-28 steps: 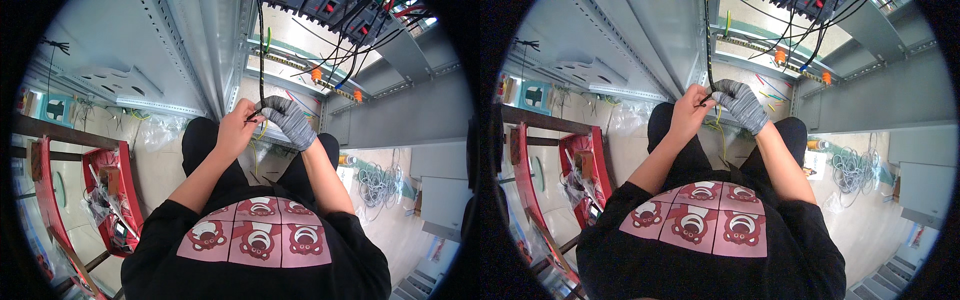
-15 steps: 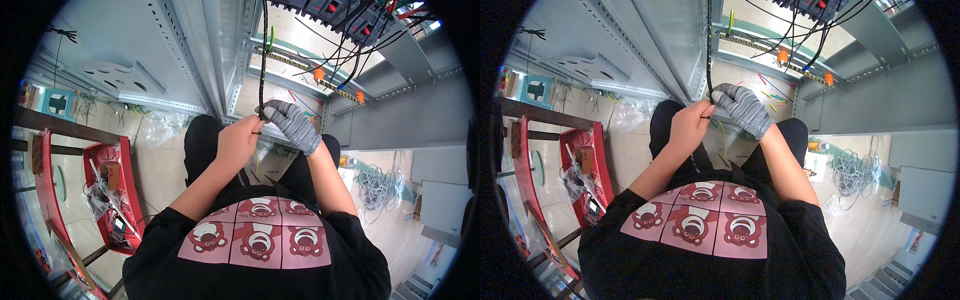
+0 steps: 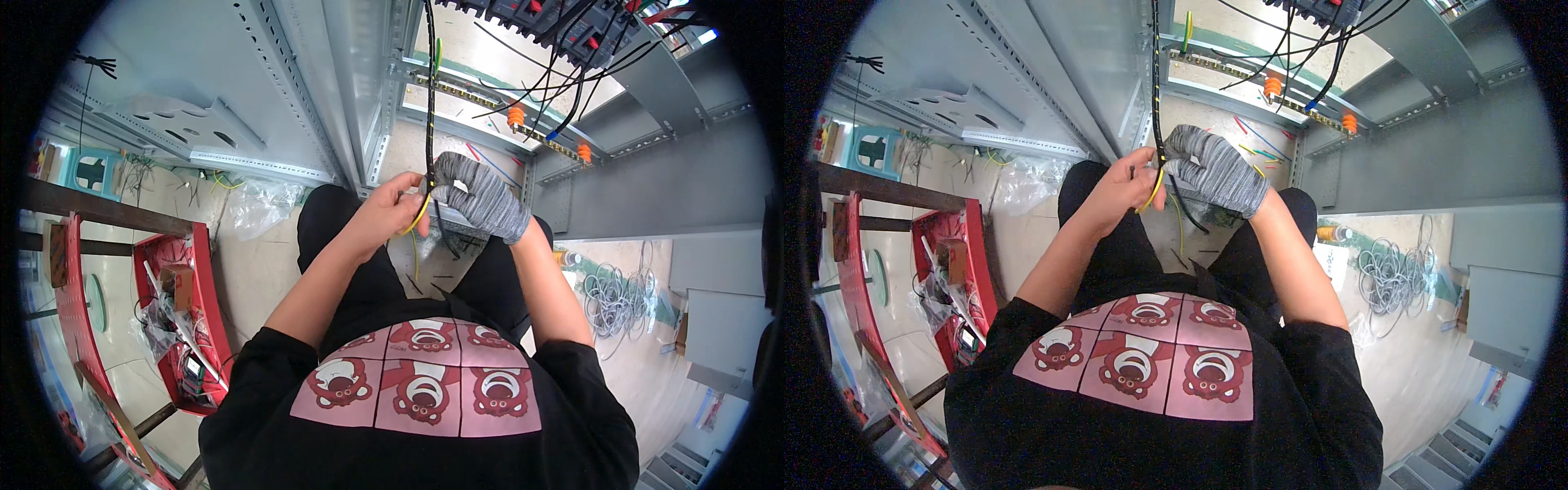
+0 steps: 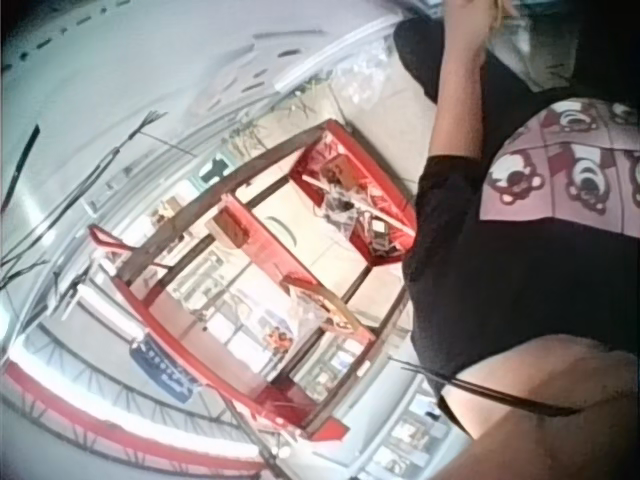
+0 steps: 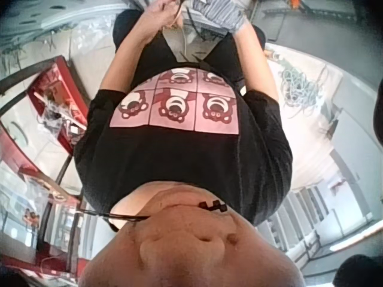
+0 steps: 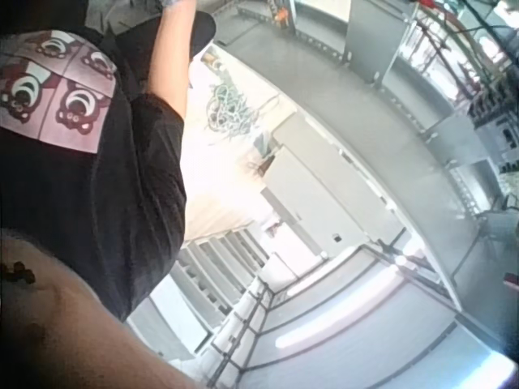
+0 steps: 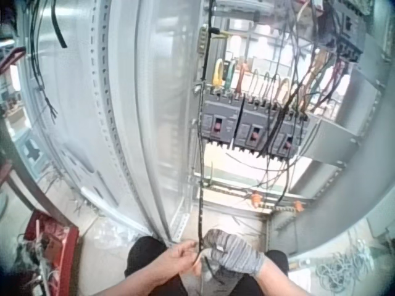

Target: The person sits on the floor in front of an open electrical panel and connects multiple colored wires to terminal blocks and circuit breakers. They strip wire ends, insert them into terminals, and secure connections using tools.

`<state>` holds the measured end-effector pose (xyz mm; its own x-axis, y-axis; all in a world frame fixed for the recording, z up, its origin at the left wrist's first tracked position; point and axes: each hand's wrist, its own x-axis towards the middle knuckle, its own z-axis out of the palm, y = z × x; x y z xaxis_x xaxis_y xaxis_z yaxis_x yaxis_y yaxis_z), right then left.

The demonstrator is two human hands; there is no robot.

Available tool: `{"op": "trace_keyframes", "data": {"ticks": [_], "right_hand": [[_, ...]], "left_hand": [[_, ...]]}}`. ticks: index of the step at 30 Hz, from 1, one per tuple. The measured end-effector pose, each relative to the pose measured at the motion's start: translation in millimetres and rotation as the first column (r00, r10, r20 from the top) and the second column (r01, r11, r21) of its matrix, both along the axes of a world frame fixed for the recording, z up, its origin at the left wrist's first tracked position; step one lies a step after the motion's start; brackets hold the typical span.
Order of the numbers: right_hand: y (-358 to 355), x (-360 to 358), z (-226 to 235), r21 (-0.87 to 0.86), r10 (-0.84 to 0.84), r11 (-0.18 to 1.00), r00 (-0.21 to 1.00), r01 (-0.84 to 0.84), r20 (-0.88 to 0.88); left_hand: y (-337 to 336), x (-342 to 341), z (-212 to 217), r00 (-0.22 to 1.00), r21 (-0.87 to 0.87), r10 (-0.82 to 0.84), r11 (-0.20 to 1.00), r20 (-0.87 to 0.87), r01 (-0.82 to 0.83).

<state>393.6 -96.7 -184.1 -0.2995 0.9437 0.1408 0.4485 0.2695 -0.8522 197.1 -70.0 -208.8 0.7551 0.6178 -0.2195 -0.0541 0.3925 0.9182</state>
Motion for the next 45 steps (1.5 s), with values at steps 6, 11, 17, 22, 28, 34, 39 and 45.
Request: {"op": "trace_keyframes", "data": {"ticks": [6,11,17,22,28,34,39,45], "right_hand": [[1,4,-8,0.018,0.132,0.991,0.983,-0.131,-0.125],[-6,-8,-10,-0.067,0.017,0.997,0.976,-0.032,-0.215],[-6,-27,-8,-0.222,-0.308,0.917,0.943,0.33,0.13],[-14,-21,-1,-0.226,-0.188,0.952,0.977,0.205,0.096],[-20,-6,-13,-0.111,-0.104,0.989,0.995,0.102,-0.011],[-19,0,-31,-0.038,-0.004,0.999,0.982,-0.004,-0.189],[-20,-6,-24,-0.096,-0.021,0.995,0.965,-0.004,-0.263],[-17,-21,-39,-0.238,-0.338,0.914,0.941,0.328,-0.001]], "left_hand": [[-6,-2,-16,0.972,-0.159,-0.018,0.986,0.236,0.057],[1,-8,-6,0.948,0.774,0.31,0.617,-0.075,-0.14],[-38,-3,21,0.85,0.817,0.407,0.575,-0.334,0.046],[-28,-3,5,0.862,0.788,0.502,0.557,-0.069,-0.262],[-20,0,-5,0.964,0.243,0.265,0.937,-0.03,-0.25],[-16,-8,-1,0.992,-0.137,-0.113,0.983,0.06,0.12],[-9,-12,-13,0.998,0.332,0.054,0.942,-0.032,-0.04],[-34,-9,20,0.808,0.643,0.297,0.755,-0.508,0.127]]}}
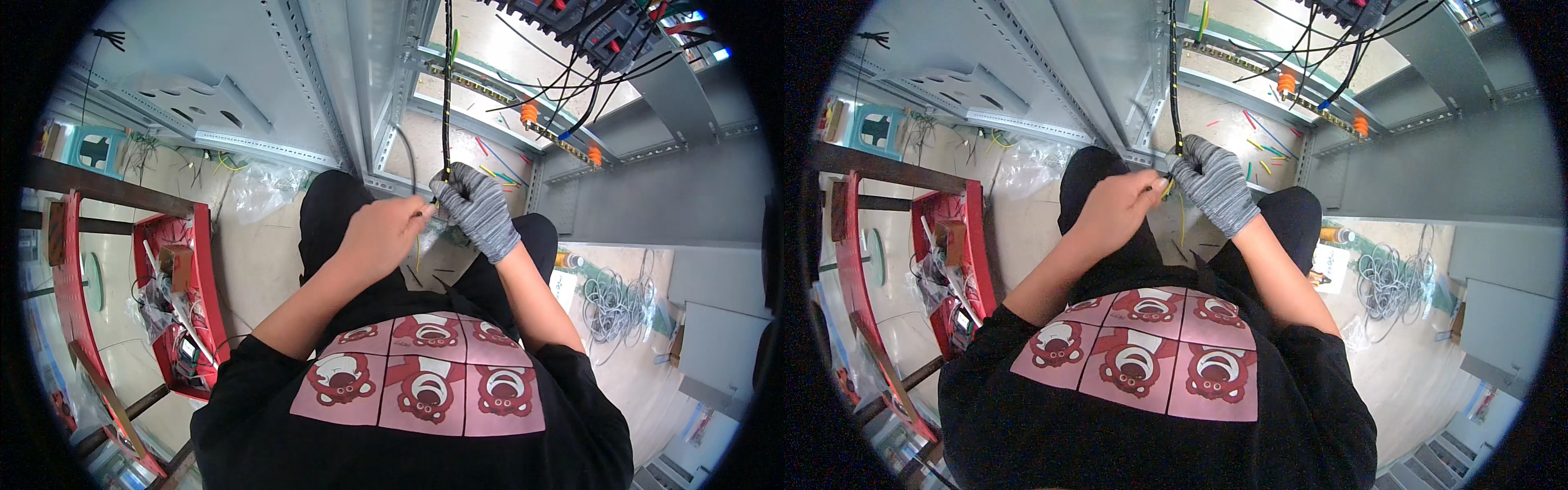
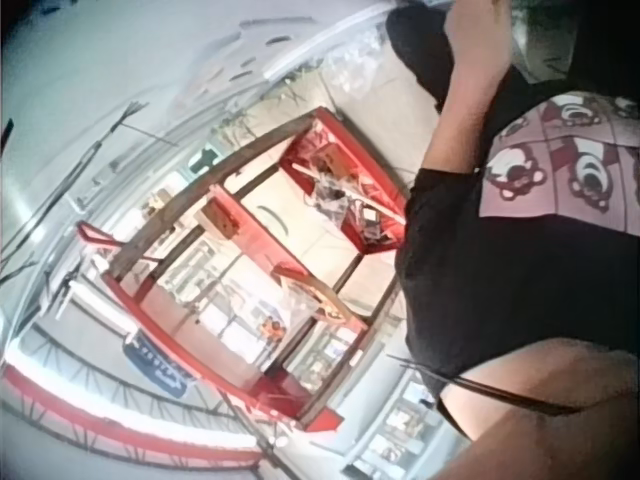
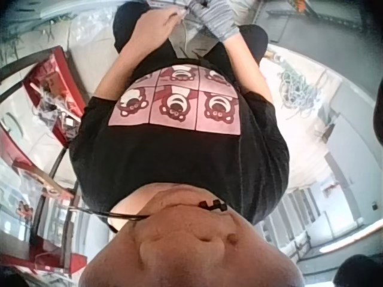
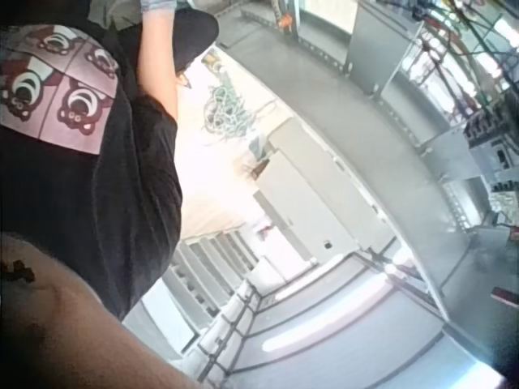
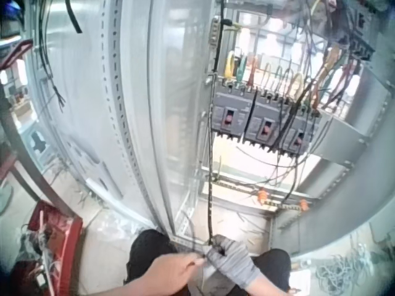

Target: The person sits on the floor in front of an open electrical panel and connects multiple colored wires to terminal blocks and circuit breakers. They strip wire ends, insert them into terminals, and secure connections using tools.

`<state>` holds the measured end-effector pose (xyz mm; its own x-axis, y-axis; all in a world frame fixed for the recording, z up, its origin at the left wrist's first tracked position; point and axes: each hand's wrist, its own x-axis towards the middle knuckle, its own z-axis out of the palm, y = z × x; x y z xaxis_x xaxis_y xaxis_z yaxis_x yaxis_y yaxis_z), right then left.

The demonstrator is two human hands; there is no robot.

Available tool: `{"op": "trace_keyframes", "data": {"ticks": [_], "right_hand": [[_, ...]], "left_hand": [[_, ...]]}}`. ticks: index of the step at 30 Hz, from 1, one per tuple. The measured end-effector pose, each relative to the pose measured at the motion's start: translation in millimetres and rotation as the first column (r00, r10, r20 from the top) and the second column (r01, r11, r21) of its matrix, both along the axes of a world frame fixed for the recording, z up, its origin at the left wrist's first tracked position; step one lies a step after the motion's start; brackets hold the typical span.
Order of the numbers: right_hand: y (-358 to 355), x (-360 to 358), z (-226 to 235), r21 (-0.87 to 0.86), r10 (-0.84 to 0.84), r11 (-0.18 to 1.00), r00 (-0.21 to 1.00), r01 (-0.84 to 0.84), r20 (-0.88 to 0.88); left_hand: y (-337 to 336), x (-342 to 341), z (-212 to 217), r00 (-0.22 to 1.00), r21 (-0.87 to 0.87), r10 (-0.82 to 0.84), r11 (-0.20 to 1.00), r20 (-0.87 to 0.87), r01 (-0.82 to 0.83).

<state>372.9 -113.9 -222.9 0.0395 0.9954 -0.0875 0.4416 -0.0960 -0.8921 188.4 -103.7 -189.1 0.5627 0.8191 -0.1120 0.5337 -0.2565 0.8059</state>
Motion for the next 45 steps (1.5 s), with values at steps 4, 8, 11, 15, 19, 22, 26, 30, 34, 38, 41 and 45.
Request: {"op": "trace_keyframes", "data": {"ticks": [4,8,11,15,19,22,26,30,34,38,41,45], "right_hand": [[-2,-4,10,-0.063,0.041,0.997,0.999,-0.04,0.015],[-9,5,16,-0.044,0.121,0.992,0.993,-0.121,-0.004],[-9,13,22,0.089,0.253,0.962,0.966,-0.257,0.05],[-12,16,11,0.19,0.309,0.937,0.949,-0.293,-0.059],[-14,13,11,0.14,0.32,0.946,0.913,-0.293,-0.252],[-15,13,9,0.14,0.347,0.937,0.896,-0.32,-0.278],[-16,10,0,0.055,0.153,0.988,0.964,-0.144,-0.217],[-15,-3,3,-0.009,-0.029,1.0,0.996,0.028,-0.088],[-14,9,10,-0.074,-0.039,0.997,0.996,0.033,-0.082],[-20,8,12,-0.108,0.017,0.993,0.94,-0.057,-0.341],[-21,8,21,-0.121,0.033,0.99,0.951,-0.074,-0.308],[-20,11,1,-0.017,0.041,0.999,0.945,-0.049,-0.326]], "left_hand": [[-14,-7,-7,0.967,-0.066,-0.245,0.966,0.065,0.249],[5,-9,-2,0.943,0.137,0.146,0.971,0.299,-0.194],[17,3,-28,0.858,-0.14,0.054,0.99,0.511,0.021],[12,-1,-31,0.813,-0.598,0.114,0.737,0.571,0.316],[16,-9,-40,0.778,-0.666,0.088,0.581,0.623,0.468],[15,-11,-43,0.807,-0.571,0.004,0.709,0.591,0.414],[12,-3,-30,0.94,0.141,-0.116,0.987,0.32,0.073],[-14,0,-22,0.979,0.172,-0.117,0.981,0.169,0.088],[-13,-3,-39,0.948,0.285,-0.078,0.959,0.309,-0.014],[-3,-1,-41,0.875,-0.213,0.142,0.976,0.463,-0.045],[-6,4,-30,0.878,-0.283,0.129,0.959,0.462,0.008],[-6,8,-39,0.909,-0.155,0.112,0.986,0.401,-0.054]]}}
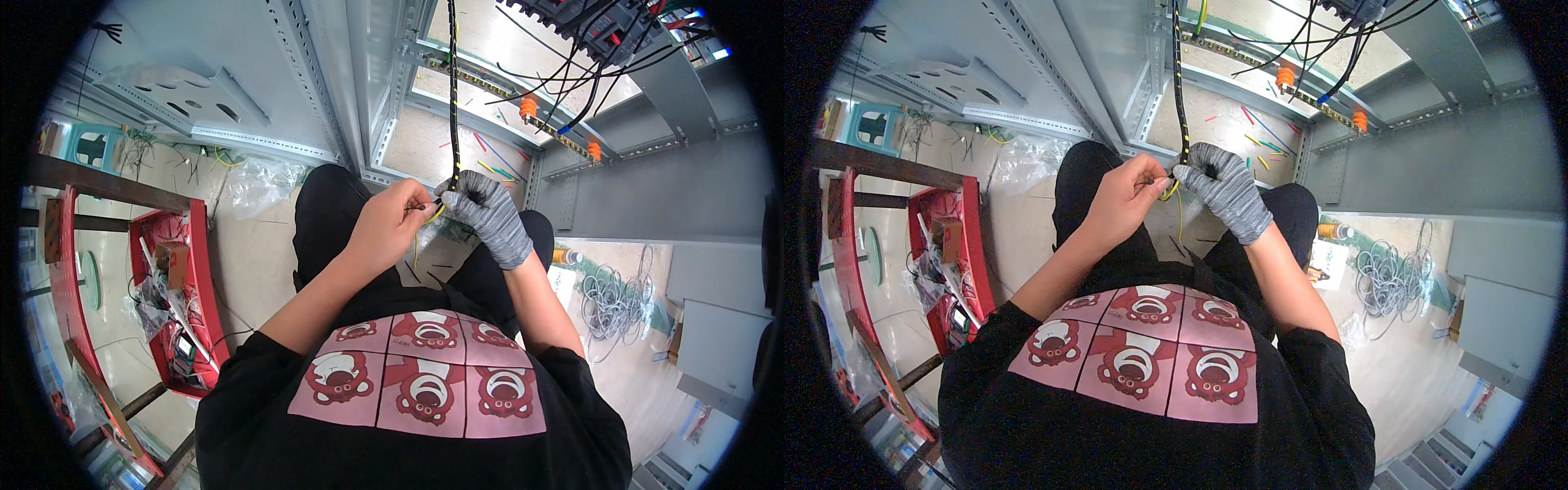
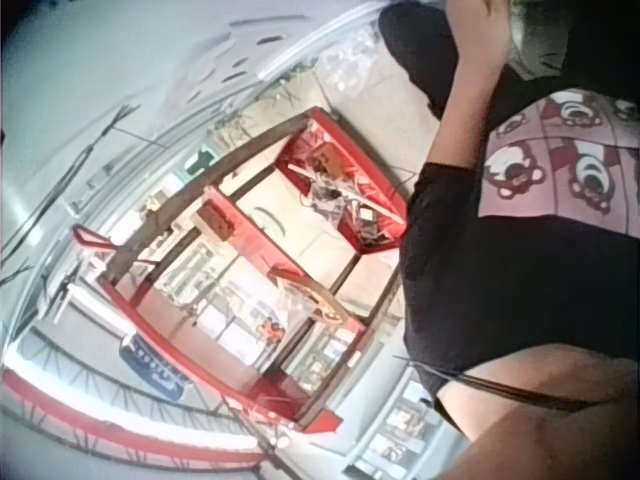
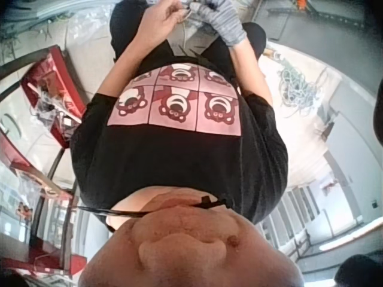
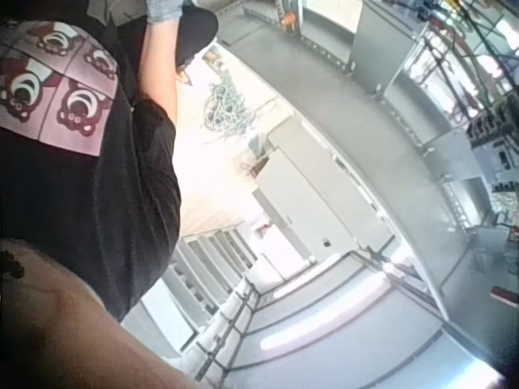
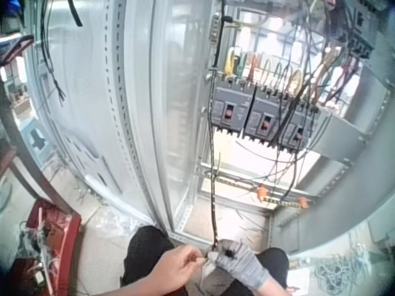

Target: The person sits on the floor in front of an open electrical panel and connects multiple colored wires to terminal blocks and circuit breakers. They strip wire ends, insert them into terminals, and secure connections using tools.

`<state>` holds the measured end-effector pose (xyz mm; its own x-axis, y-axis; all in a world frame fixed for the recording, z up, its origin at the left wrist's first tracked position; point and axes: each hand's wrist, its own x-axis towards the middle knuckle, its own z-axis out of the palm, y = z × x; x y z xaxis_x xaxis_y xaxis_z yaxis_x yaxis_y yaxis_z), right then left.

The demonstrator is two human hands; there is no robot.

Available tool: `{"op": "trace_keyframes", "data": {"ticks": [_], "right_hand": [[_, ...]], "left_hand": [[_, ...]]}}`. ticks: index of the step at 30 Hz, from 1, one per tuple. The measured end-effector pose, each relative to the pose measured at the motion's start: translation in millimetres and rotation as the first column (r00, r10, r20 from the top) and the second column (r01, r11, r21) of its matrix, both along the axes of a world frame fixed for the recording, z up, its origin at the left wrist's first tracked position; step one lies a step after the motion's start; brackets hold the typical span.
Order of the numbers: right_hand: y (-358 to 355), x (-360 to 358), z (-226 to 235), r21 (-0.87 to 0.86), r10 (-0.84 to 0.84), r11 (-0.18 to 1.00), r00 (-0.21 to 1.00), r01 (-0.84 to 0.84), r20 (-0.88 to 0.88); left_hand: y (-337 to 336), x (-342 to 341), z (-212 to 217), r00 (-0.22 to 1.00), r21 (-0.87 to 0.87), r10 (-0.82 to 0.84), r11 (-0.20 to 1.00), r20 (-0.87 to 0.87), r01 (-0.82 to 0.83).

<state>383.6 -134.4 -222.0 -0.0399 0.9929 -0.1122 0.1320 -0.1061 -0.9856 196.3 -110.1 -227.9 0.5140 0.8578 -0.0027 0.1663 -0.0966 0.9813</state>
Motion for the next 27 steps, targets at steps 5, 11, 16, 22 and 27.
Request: {"op": "trace_keyframes", "data": {"ticks": [5,11,16,22,27], "right_hand": [[1,-15,6,-0.053,-0.089,0.994,0.989,0.096,0.117],[-6,-11,9,-0.085,0.016,0.996,0.972,0.004,0.233],[-15,-14,14,0.011,-0.018,1.0,0.952,0.015,0.306],[-22,-2,10,-0.078,0.007,0.997,0.987,0.006,0.159],[-17,7,-9,0.028,0.012,0.999,0.994,-0.016,0.104]], "left_hand": [[-13,0,8,0.991,0.12,-0.05,0.991,-0.126,0.065],[-14,-3,16,0.964,0.402,0.003,0.909,-0.267,0.109],[-5,-6,0,0.995,-0.099,0.005,0.995,0.1,0.005],[-15,-4,-15,0.961,-0.219,-0.092,0.964,0.259,0.151],[-29,-8,-43,0.98,-0.205,-0.125,0.967,0.153,0.155]]}}
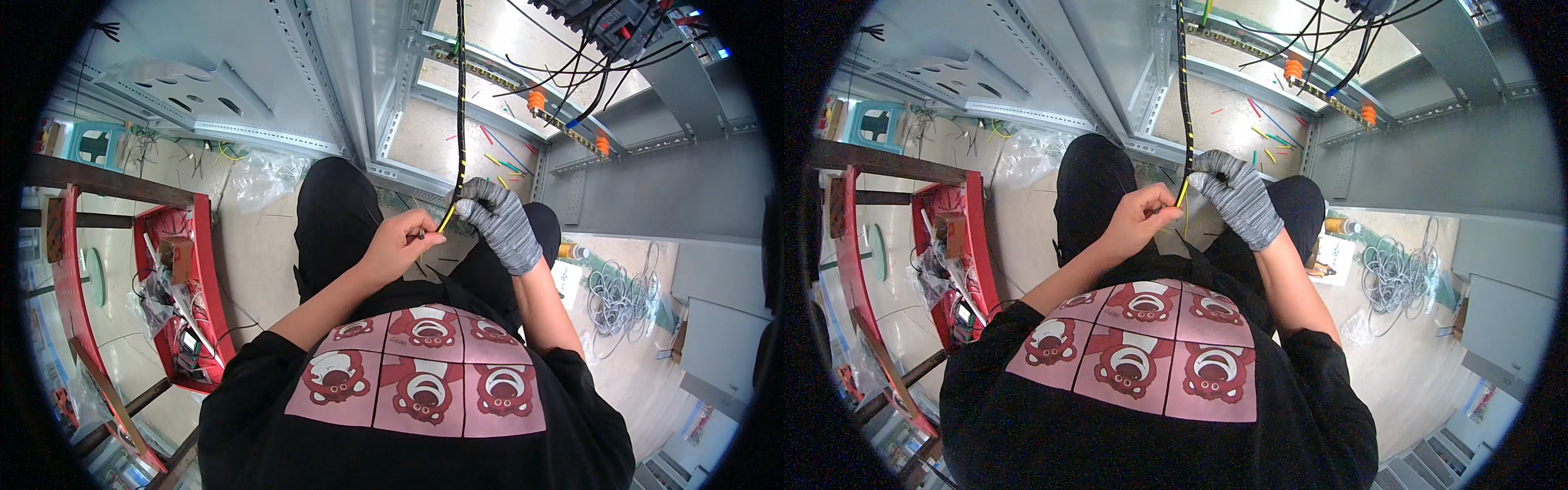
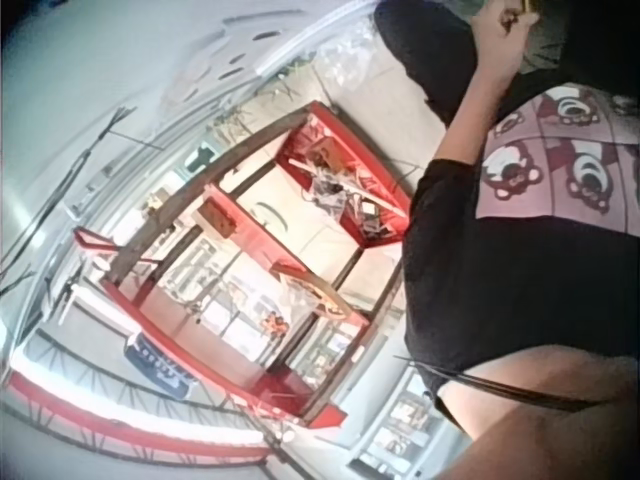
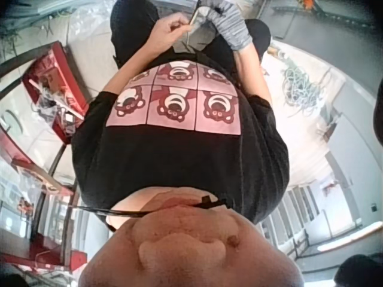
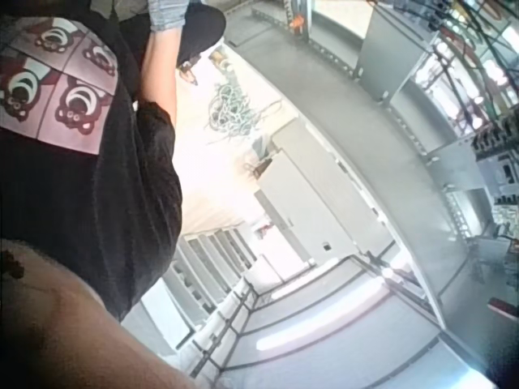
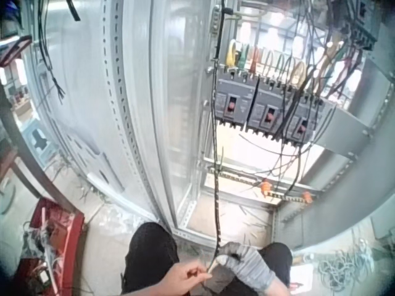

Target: The person sits on the floor in front of an open electrical panel and connects multiple colored wires to terminal blocks and circuit breakers. They strip wire ends, insert them into terminals, and secure connections using tools.

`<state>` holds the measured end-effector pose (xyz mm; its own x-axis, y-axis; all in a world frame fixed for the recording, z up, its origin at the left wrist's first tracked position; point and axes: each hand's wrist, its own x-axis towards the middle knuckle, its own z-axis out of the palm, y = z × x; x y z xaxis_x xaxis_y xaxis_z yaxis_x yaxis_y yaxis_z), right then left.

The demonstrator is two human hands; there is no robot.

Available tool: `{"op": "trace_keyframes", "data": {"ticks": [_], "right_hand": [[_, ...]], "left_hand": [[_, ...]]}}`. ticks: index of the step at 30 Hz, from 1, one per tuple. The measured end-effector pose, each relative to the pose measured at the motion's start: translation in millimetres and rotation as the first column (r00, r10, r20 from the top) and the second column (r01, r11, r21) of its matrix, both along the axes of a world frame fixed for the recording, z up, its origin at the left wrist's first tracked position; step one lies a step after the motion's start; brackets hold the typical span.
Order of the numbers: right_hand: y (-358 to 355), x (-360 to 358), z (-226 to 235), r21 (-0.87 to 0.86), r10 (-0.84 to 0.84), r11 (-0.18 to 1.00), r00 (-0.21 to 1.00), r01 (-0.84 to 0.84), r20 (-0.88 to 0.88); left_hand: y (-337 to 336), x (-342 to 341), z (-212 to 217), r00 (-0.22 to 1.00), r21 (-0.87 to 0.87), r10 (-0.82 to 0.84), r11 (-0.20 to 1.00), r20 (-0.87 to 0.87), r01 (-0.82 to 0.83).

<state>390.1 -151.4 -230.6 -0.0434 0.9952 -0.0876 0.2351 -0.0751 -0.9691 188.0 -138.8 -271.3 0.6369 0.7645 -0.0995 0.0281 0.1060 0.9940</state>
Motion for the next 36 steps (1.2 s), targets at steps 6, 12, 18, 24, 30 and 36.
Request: {"op": "trace_keyframes", "data": {"ticks": [6,12,18,24,30,36], "right_hand": [[10,4,-2,0.194,0.046,0.976,0.96,-0.102,0.275],[-2,-16,2,0.05,-0.013,0.999,0.999,0.011,0.04],[3,-25,-4,-0.032,-0.137,0.99,0.991,0.137,0.001],[4,-30,0,-0.005,-0.093,0.996,0.985,0.093,-0.145],[6,-28,4,-0.106,-0.149,0.982,0.985,0.157,0.082],[8,-27,4,-0.043,-0.086,0.995,0.984,0.094,0.159]], "left_hand": [[10,14,25,0.95,-0.228,0.239,0.955,0.201,-0.192],[11,15,10,0.948,-0.234,0.229,0.956,0.219,-0.177],[14,7,29,0.928,0.187,0.354,0.925,-0.114,-0.33],[24,3,43,0.985,-0.011,0.173,0.985,-0.024,-0.173],[30,-8,42,0.967,0.311,0.151,0.947,-0.207,-0.081],[16,-5,50,0.937,0.509,0.229,0.858,-0.263,-0.067]]}}
